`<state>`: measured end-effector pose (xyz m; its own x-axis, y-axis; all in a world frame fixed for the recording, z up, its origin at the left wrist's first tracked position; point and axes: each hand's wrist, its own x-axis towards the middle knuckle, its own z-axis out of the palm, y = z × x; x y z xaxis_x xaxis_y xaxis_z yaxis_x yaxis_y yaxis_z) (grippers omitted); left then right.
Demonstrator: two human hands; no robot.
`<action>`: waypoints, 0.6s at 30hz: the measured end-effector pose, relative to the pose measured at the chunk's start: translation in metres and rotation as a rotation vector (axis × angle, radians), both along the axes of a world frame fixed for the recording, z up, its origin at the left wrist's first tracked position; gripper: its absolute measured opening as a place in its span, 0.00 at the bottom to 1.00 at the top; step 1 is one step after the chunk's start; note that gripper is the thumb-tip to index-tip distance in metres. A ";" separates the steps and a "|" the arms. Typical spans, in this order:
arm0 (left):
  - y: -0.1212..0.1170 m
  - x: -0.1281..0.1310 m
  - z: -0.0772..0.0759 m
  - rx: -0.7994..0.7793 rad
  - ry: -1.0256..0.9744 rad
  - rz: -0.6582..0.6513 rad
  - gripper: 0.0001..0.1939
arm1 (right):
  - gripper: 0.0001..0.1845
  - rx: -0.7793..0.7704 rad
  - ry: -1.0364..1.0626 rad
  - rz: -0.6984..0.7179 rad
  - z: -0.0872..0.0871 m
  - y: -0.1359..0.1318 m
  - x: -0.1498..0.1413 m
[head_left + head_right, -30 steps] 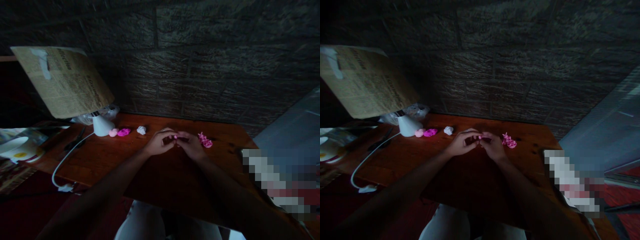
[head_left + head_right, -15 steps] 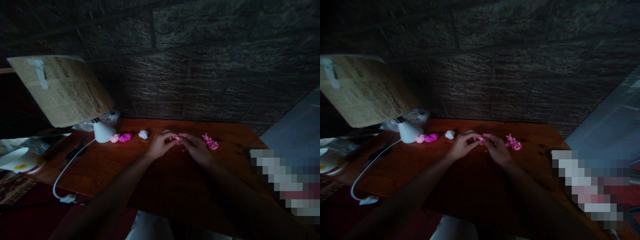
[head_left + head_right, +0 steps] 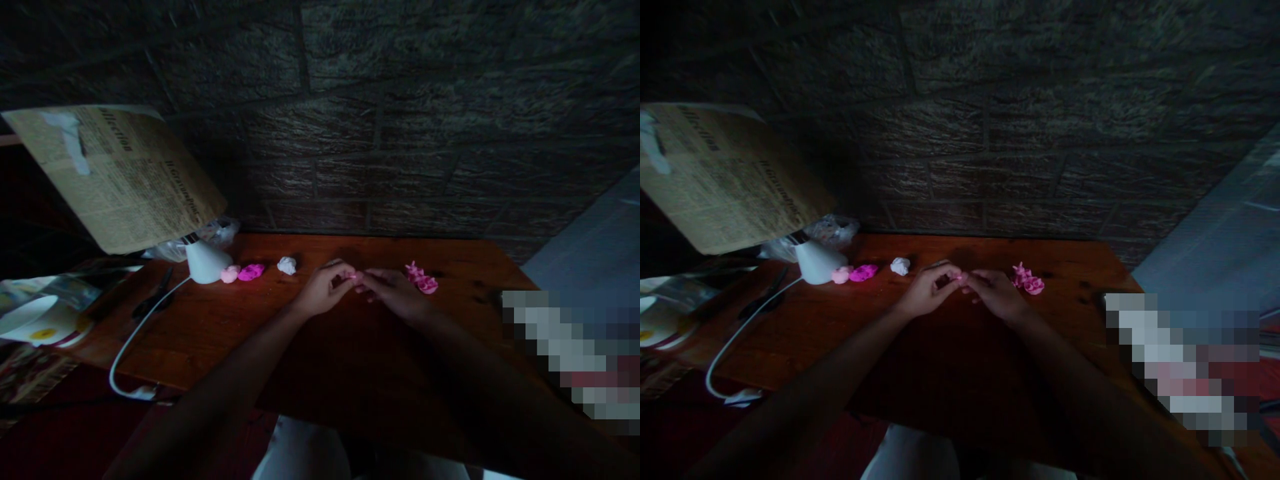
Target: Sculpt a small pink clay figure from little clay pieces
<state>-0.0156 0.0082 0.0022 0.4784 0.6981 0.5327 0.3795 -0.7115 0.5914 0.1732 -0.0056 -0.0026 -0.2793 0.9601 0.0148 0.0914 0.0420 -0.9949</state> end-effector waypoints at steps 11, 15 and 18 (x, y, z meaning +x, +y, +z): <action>0.003 0.003 -0.004 -0.200 -0.199 -0.062 0.10 | 0.19 -0.186 0.234 -0.107 0.007 -0.002 -0.003; 0.004 0.004 -0.005 -0.290 -0.265 -0.076 0.10 | 0.17 -0.244 0.285 -0.147 0.011 -0.005 -0.005; 0.005 0.004 -0.005 -0.304 -0.282 -0.061 0.11 | 0.14 -0.276 0.328 -0.180 0.013 -0.009 -0.007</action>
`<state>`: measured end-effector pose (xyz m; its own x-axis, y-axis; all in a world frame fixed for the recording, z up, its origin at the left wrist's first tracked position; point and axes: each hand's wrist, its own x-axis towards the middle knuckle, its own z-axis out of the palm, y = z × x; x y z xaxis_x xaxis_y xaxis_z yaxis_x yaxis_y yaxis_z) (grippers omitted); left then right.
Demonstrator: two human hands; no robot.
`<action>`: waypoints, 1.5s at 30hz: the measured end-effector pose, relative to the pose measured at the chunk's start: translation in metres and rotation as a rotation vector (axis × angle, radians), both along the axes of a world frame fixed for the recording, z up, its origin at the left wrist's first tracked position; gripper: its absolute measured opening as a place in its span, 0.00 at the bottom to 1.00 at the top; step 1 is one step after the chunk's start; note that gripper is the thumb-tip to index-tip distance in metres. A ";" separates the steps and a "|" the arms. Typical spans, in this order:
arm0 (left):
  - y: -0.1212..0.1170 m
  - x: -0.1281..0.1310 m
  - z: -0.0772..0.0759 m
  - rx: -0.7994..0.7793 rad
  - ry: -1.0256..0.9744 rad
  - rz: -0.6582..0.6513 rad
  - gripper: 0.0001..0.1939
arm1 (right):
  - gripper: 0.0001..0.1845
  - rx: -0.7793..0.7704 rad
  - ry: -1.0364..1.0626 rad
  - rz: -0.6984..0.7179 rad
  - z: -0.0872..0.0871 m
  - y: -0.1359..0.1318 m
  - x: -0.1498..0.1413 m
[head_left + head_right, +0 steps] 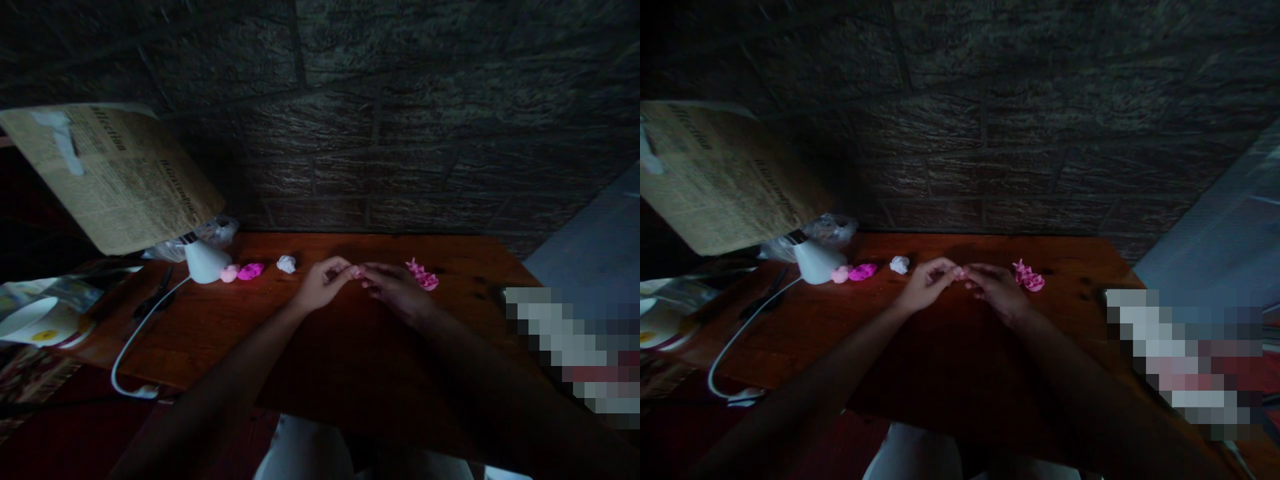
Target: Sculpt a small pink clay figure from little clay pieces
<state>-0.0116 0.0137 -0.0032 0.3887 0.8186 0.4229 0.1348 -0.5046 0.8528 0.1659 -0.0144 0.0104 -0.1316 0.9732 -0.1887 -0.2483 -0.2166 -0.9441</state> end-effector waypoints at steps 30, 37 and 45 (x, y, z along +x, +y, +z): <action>-0.008 0.001 0.006 0.130 0.349 0.077 0.10 | 0.12 0.622 -0.723 -0.038 -0.010 -0.004 -0.002; -0.010 0.007 0.004 0.222 0.376 0.213 0.10 | 0.12 0.617 -0.709 -0.110 -0.008 -0.005 -0.005; -0.008 0.010 0.001 0.200 0.421 0.260 0.05 | 0.10 0.537 -0.685 -0.115 -0.009 -0.004 -0.009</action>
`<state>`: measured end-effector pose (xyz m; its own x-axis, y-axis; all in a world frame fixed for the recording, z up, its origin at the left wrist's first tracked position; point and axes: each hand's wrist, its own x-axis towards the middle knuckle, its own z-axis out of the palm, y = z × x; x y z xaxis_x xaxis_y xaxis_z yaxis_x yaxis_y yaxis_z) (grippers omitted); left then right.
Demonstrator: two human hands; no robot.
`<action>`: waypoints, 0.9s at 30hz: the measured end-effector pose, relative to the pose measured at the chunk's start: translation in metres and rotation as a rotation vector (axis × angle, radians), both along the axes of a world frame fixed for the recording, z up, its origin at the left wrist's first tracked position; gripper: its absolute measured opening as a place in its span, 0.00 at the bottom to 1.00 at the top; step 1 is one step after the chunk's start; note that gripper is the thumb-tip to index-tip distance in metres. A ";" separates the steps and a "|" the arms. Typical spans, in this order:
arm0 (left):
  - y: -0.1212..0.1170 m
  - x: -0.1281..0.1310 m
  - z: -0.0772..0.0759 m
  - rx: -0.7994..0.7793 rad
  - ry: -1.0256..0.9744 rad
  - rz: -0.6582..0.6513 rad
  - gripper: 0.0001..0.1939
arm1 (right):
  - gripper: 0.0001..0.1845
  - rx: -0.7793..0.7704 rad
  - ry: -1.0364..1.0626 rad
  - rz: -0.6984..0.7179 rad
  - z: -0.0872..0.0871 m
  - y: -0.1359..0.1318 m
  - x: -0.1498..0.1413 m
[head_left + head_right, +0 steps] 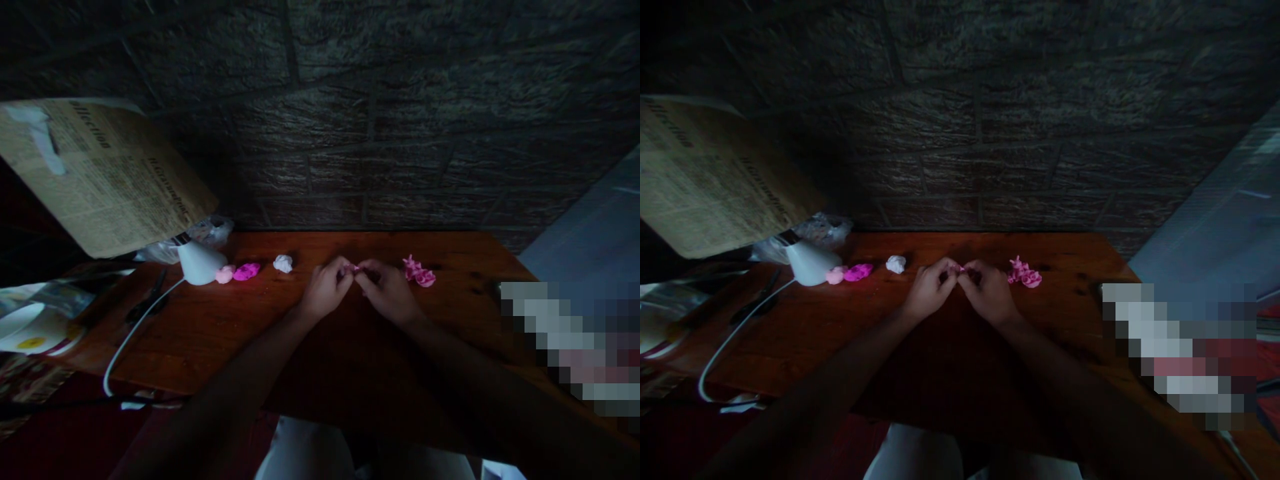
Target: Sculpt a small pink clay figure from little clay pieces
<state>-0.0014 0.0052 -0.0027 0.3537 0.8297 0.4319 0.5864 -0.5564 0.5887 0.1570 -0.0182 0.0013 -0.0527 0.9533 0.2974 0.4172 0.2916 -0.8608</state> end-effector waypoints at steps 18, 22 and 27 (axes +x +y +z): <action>0.010 -0.010 0.001 0.002 -0.271 0.015 0.07 | 0.11 0.035 -0.314 0.098 0.001 0.000 0.010; 0.012 -0.013 0.000 -0.007 -0.278 0.003 0.07 | 0.06 0.109 -0.286 0.045 0.014 -0.007 0.009; 0.013 -0.013 -0.001 -0.008 -0.280 -0.046 0.10 | 0.22 0.033 -0.271 0.076 0.012 -0.011 0.003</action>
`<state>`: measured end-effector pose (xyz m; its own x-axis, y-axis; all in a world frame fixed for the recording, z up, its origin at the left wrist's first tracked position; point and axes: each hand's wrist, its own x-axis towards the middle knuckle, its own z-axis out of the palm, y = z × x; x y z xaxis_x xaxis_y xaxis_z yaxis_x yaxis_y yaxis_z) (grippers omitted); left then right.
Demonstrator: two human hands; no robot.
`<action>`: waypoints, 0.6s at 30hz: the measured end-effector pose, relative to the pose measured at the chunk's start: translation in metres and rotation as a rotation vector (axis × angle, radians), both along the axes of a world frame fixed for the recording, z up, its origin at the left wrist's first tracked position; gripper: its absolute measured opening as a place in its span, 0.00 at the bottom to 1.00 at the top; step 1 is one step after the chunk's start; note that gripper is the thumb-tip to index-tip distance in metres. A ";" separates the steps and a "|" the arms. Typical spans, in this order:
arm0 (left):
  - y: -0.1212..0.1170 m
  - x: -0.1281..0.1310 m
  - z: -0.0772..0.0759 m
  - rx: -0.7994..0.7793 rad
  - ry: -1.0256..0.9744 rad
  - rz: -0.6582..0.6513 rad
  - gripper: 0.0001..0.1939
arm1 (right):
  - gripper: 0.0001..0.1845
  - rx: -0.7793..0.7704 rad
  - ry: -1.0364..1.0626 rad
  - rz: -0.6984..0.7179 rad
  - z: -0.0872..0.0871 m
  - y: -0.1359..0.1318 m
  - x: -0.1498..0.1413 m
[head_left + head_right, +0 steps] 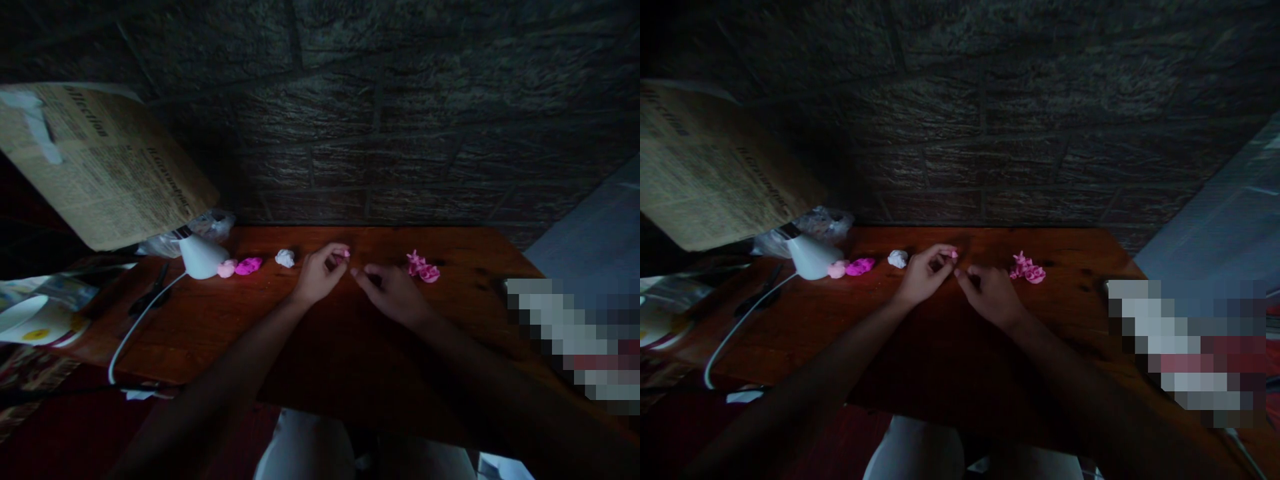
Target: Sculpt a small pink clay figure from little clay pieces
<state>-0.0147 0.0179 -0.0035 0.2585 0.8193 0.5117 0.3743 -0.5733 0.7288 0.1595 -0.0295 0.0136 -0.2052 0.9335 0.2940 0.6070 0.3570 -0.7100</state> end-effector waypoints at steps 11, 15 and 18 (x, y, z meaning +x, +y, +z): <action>-0.004 0.002 0.004 0.085 0.020 -0.183 0.07 | 0.17 -0.142 0.382 -0.034 -0.011 0.008 0.002; -0.004 0.002 0.005 0.079 0.028 -0.209 0.07 | 0.16 -0.139 0.354 -0.012 -0.012 0.009 0.003; -0.004 0.002 0.004 0.051 0.049 -0.187 0.08 | 0.14 -0.146 0.352 -0.014 -0.014 0.010 0.004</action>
<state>-0.0128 0.0143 0.0002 0.4292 0.7283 0.5342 0.2925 -0.6716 0.6807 0.1635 -0.0193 -0.0004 -0.1026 0.9727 0.2081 0.3208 0.2304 -0.9187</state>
